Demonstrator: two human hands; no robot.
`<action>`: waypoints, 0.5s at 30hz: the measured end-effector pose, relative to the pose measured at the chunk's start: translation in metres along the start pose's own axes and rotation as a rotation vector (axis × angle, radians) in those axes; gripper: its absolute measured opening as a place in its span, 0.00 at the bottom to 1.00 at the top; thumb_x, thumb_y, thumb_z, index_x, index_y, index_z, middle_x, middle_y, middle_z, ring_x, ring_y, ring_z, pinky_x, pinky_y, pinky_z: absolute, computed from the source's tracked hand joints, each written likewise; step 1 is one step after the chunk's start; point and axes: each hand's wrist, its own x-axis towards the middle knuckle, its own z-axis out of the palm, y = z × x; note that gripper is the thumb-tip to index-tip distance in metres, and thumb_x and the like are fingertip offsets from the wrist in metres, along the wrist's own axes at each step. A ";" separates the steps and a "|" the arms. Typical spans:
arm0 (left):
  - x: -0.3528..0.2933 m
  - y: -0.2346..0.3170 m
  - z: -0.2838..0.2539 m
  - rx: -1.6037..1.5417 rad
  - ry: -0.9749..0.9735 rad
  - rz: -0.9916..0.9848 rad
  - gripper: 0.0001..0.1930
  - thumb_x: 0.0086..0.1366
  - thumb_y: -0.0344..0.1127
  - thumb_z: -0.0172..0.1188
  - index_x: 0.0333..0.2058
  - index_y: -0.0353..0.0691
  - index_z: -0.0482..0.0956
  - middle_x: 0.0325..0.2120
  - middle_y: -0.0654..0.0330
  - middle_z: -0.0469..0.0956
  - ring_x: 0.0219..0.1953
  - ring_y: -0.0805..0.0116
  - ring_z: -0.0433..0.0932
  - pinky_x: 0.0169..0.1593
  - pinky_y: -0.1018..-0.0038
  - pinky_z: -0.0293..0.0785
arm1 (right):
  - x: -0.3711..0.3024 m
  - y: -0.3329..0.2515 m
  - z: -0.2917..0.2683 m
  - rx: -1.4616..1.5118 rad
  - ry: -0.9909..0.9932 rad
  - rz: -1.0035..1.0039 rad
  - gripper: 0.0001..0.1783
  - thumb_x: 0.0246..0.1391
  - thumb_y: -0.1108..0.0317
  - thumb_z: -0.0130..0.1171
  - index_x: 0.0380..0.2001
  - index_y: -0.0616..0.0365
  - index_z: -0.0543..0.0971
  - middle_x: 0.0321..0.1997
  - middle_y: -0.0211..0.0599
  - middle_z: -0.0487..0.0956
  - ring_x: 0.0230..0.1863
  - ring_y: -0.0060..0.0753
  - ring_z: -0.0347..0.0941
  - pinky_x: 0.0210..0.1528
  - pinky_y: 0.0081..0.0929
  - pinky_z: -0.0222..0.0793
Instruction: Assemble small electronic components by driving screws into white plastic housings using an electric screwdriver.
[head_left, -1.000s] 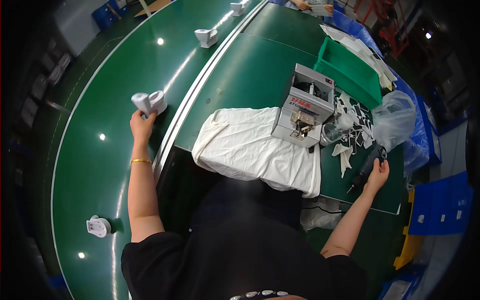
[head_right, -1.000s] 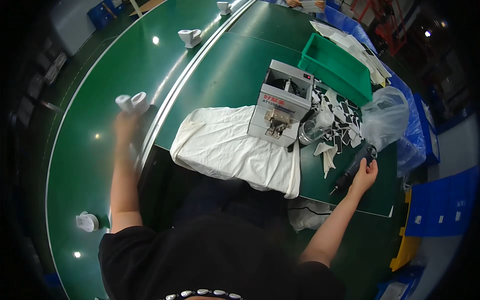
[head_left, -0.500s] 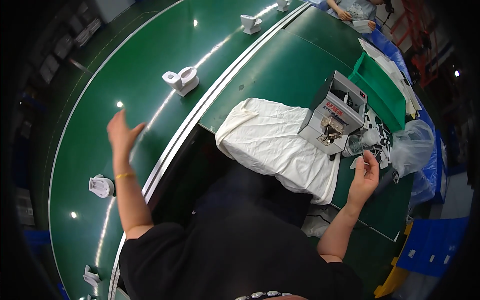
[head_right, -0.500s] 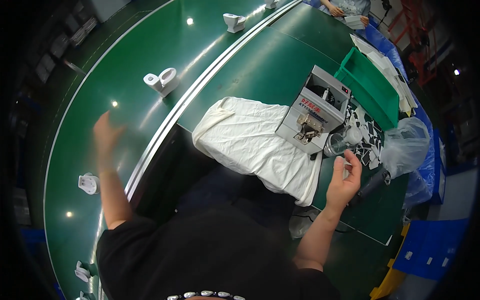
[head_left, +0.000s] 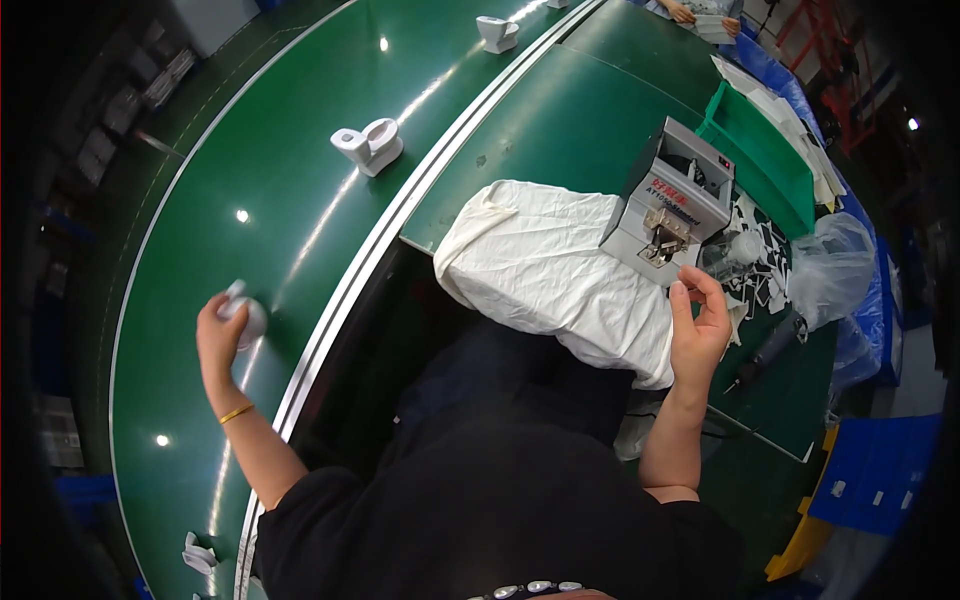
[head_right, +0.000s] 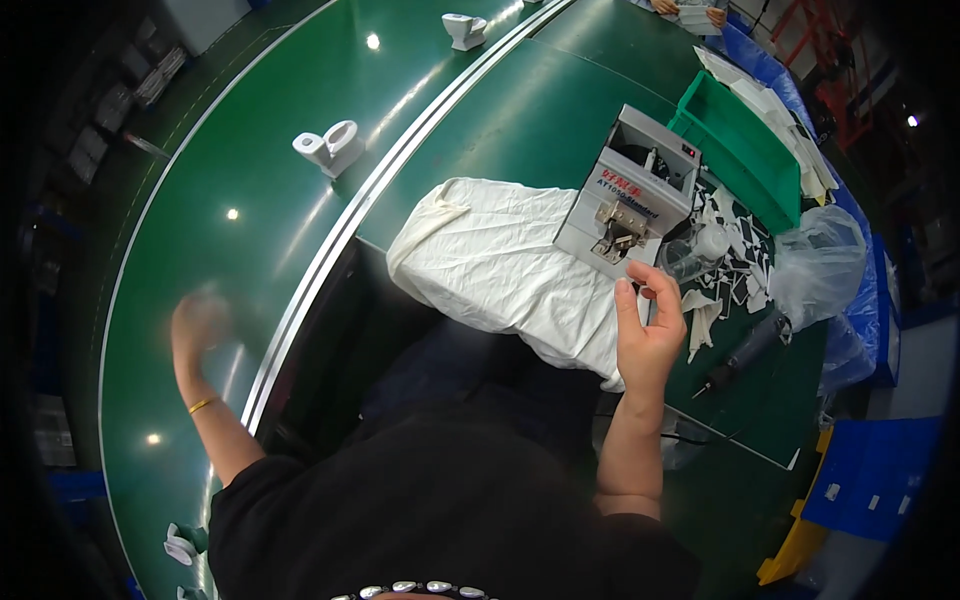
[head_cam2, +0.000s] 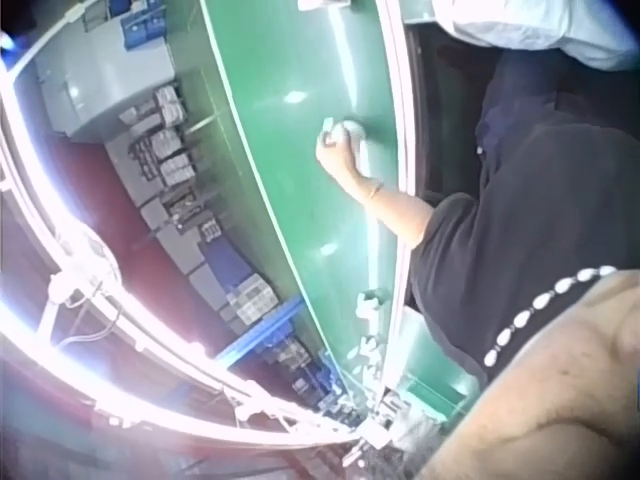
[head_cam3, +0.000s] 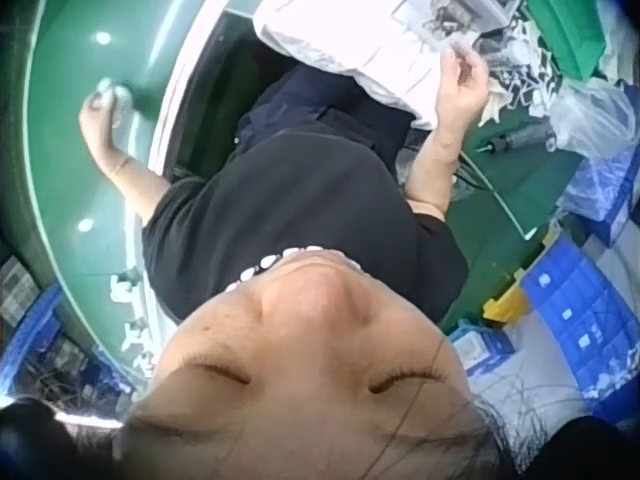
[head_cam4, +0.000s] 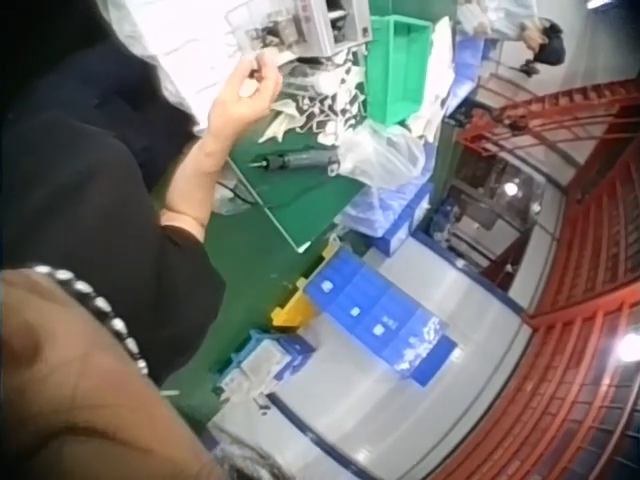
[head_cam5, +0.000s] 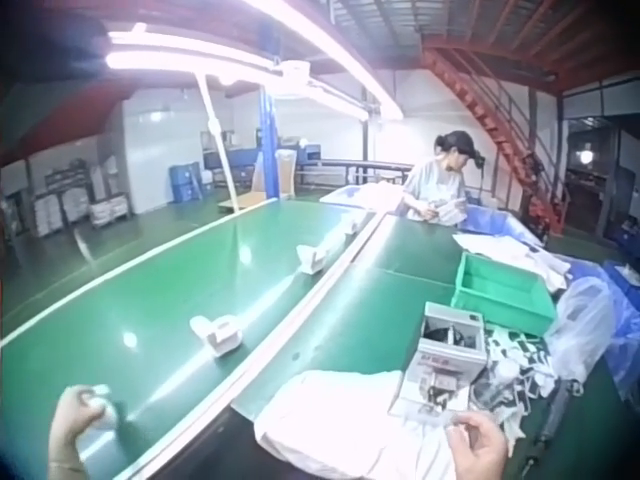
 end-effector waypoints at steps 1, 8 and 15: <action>-0.006 0.035 0.010 -0.222 -0.059 0.104 0.29 0.55 0.44 0.66 0.52 0.32 0.78 0.38 0.48 0.82 0.39 0.62 0.82 0.45 0.70 0.76 | -0.004 -0.008 0.002 -0.014 0.005 -0.006 0.13 0.55 0.76 0.63 0.45 0.63 0.79 0.44 0.34 0.79 0.45 0.25 0.72 0.49 0.24 0.67; -0.090 0.259 0.114 -1.340 -0.860 0.313 0.23 0.68 0.40 0.58 0.56 0.31 0.75 0.50 0.56 0.77 0.49 0.70 0.76 0.53 0.75 0.72 | -0.031 -0.054 0.043 -0.057 -0.213 -0.296 0.30 0.42 0.71 0.75 0.50 0.62 0.75 0.53 0.43 0.76 0.54 0.41 0.72 0.60 0.32 0.64; -0.180 0.327 0.144 -1.368 -1.582 0.081 0.40 0.73 0.65 0.34 0.66 0.32 0.57 0.60 0.49 0.67 0.61 0.60 0.70 0.55 0.62 0.76 | -0.050 -0.036 0.050 0.031 -0.118 -0.070 0.47 0.45 0.62 0.74 0.65 0.64 0.61 0.64 0.52 0.66 0.61 0.46 0.68 0.61 0.37 0.66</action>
